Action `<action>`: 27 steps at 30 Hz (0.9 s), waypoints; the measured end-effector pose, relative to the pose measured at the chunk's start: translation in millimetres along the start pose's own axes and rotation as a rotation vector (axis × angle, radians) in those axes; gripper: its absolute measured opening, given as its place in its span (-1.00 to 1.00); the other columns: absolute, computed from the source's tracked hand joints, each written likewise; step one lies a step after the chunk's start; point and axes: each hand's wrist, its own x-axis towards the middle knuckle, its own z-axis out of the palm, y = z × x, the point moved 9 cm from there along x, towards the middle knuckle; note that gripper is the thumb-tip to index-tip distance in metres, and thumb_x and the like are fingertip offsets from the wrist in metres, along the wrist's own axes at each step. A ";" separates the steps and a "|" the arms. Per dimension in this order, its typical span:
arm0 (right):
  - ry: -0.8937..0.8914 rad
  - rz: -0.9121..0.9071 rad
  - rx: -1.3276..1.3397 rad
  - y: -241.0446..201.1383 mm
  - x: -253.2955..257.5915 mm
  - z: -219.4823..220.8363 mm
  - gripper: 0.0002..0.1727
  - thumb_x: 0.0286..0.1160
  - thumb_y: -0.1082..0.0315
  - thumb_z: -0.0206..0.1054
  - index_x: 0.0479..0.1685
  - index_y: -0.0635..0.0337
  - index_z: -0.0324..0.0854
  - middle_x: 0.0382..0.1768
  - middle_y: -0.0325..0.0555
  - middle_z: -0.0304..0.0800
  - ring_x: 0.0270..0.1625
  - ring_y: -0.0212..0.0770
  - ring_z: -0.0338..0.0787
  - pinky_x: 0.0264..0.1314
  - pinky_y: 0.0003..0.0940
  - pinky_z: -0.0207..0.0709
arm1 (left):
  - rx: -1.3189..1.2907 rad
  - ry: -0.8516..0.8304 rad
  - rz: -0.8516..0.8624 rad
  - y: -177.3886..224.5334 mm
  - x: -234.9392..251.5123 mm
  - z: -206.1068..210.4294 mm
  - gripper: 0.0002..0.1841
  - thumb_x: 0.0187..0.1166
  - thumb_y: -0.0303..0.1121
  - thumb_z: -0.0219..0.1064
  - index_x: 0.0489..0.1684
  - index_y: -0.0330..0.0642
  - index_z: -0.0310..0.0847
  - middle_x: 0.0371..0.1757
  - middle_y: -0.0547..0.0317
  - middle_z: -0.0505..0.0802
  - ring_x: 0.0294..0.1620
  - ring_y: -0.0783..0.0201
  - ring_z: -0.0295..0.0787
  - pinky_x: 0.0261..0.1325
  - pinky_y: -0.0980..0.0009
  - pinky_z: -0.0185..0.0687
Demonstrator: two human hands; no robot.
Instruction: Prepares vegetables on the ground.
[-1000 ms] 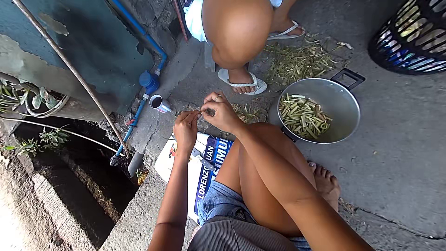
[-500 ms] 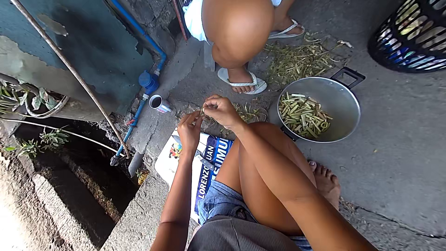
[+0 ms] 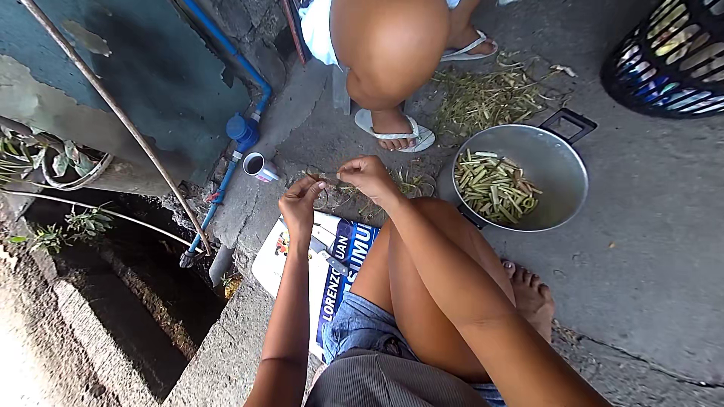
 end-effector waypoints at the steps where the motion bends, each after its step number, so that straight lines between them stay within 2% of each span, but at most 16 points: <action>1: 0.022 -0.009 -0.151 0.0 2.6 -8.4 -0.87 0.42 0.44 0.48 -0.19 0.34 0.85 0.04 0.21 0.76 0.13 0.05 0.71 0.20 0.04 0.56 | -0.003 0.011 -0.012 -1.3 0.4 -2.8 -0.82 0.45 -0.55 0.52 -0.05 -0.34 0.78 -0.14 0.20 0.93 -0.27 0.51 0.84 -0.11 0.53 0.77; 3: 0.047 0.013 -0.385 -0.4 6.8 -23.6 -0.77 0.48 0.42 0.40 0.01 0.29 0.87 0.24 0.34 0.70 0.38 0.27 0.63 0.42 0.25 0.45 | 0.015 0.037 -0.027 -2.9 0.7 -8.6 -0.82 0.43 -0.53 0.55 -0.07 -0.31 0.78 -0.20 0.26 0.94 -0.32 0.56 0.81 -0.17 0.57 0.74; 4: 0.066 0.022 -0.444 -0.2 8.7 -30.3 -0.76 0.50 0.40 0.38 0.03 0.26 0.87 0.26 0.34 0.69 0.41 0.29 0.60 0.44 0.27 0.43 | 0.027 0.048 -0.033 -3.9 1.0 -11.4 -0.82 0.43 -0.52 0.56 -0.07 -0.30 0.79 -0.22 0.27 0.94 -0.34 0.58 0.80 -0.19 0.59 0.72; 7: 0.150 0.001 -0.509 -2.0 12.9 -45.1 -0.78 0.50 0.27 0.39 -0.18 0.23 0.87 0.09 0.24 0.76 0.29 0.23 0.67 0.31 0.25 0.45 | 0.049 0.049 -0.039 -7.5 1.6 -15.5 -0.81 0.45 -0.50 0.55 -0.05 -0.30 0.80 -0.21 0.28 0.93 -0.34 0.61 0.78 -0.19 0.61 0.69; 12: 0.093 0.041 -0.548 2.3 19.0 -42.9 -0.64 0.58 0.14 0.37 -0.24 0.32 0.83 0.09 0.28 0.73 0.30 0.28 0.64 0.29 0.30 0.43 | 0.090 0.035 -0.078 -14.8 1.2 -17.6 -0.82 0.49 -0.47 0.52 -0.03 -0.32 0.80 -0.20 0.25 0.93 -0.34 0.59 0.76 -0.20 0.59 0.68; 13: 0.072 0.046 -0.536 5.1 21.1 -41.1 -0.65 0.60 0.16 0.35 -0.24 0.33 0.83 0.08 0.28 0.73 0.28 0.28 0.65 0.26 0.29 0.44 | 0.097 0.035 -0.079 -15.7 0.9 -18.1 -0.82 0.49 -0.47 0.53 -0.03 -0.32 0.80 -0.21 0.25 0.92 -0.34 0.59 0.76 -0.20 0.59 0.67; 15: 0.038 0.033 -0.493 6.9 23.5 -38.0 -0.72 0.60 0.25 0.36 -0.14 0.30 0.87 0.13 0.29 0.73 0.31 0.27 0.64 0.34 0.27 0.43 | 0.119 0.030 -0.073 -16.0 0.6 -18.7 -0.81 0.49 -0.47 0.53 -0.02 -0.33 0.80 -0.18 0.22 0.93 -0.32 0.59 0.77 -0.16 0.59 0.68; 18: 0.033 -0.046 -0.416 0.3 22.8 -33.8 -0.79 0.50 0.38 0.45 0.01 0.20 0.88 0.21 0.29 0.70 0.36 0.27 0.60 0.44 0.23 0.39 | 0.172 0.018 -0.074 -15.9 0.8 -19.0 -0.79 0.50 -0.45 0.52 0.02 -0.33 0.82 -0.13 0.16 0.93 -0.28 0.57 0.77 -0.11 0.57 0.68; 20: 0.053 -0.129 -0.309 -6.9 18.7 -30.0 -0.81 0.45 0.34 0.53 -0.08 0.24 0.89 0.17 0.28 0.71 0.29 0.21 0.62 0.37 0.17 0.43 | 0.225 0.005 -0.072 -15.6 1.2 -18.1 -0.79 0.52 -0.43 0.52 0.03 -0.31 0.84 -0.12 0.14 0.94 -0.27 0.54 0.78 -0.09 0.53 0.68; 23: -0.001 -0.242 -0.049 -16.6 10.9 -14.4 -0.83 0.47 0.39 0.49 -0.11 0.30 0.86 0.08 0.16 0.75 0.14 -0.06 0.72 0.20 -0.16 0.62 | 0.334 -0.031 -0.056 -13.2 1.7 -14.5 -0.78 0.52 -0.39 0.53 0.04 -0.26 0.87 -0.05 0.08 0.95 -0.15 0.42 0.85 0.06 0.37 0.72; 24: -0.040 -0.258 0.023 -19.8 7.7 -7.9 -0.84 0.49 0.42 0.46 -0.09 0.31 0.86 0.09 0.14 0.75 0.13 -0.12 0.74 0.18 -0.24 0.64 | 0.371 -0.043 -0.049 -11.7 1.7 -12.5 -0.78 0.52 -0.38 0.53 0.04 -0.25 0.87 -0.03 0.06 0.95 -0.10 0.35 0.87 0.13 0.29 0.72; 27: -0.136 -0.263 0.130 -24.0 1.3 9.3 -0.85 0.50 0.44 0.43 -0.09 0.32 0.85 0.09 0.08 0.74 0.11 -0.21 0.71 0.14 -0.36 0.63 | 0.473 -0.070 0.018 -6.0 0.7 -6.4 -0.80 0.54 -0.35 0.52 0.01 -0.20 0.90 -0.02 0.02 0.94 -0.04 0.20 0.89 0.15 0.13 0.72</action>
